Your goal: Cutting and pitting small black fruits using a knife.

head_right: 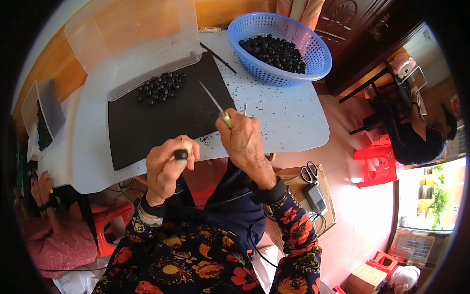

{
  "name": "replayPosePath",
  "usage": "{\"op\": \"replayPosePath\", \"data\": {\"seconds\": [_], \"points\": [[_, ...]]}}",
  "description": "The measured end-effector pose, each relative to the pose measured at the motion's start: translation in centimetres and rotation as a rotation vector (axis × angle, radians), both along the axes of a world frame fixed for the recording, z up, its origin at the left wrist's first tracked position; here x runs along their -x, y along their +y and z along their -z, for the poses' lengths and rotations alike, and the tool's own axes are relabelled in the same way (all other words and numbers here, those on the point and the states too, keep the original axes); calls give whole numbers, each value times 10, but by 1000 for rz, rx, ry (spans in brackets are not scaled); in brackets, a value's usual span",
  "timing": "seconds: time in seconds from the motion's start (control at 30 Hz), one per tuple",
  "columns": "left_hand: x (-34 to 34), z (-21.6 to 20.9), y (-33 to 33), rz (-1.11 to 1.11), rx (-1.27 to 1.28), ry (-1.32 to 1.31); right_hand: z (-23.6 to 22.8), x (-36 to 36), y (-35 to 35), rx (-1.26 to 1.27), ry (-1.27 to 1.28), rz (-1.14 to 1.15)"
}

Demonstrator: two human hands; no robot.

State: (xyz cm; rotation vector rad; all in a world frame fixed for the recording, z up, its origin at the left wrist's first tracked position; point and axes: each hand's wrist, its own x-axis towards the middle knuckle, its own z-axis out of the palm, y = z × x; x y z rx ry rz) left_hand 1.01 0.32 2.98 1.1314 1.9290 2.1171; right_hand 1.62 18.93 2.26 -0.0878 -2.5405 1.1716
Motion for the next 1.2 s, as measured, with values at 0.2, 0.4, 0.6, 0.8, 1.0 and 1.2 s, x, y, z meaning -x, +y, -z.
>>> {"op": "replayPosePath", "data": {"seconds": [0.2,0.4,0.6,0.8,1.0,1.2], "points": [[2,22,4,-36,-115,-128,18,-3,-13,266,-50,-103],[5,25,-6,-84,148,-180,22,-15,-20,617,-130,-349],[9,36,-3,-99,189,-120,28,-11,-20,433,-155,-406],[10,45,0,-83,126,-144,27,-13,-21,584,-164,-394],[8,39,2,-161,239,-116,34,-11,-19,924,-258,-266],[8,53,6,-265,303,-27,18,-13,-33,420,-63,-198]]}}
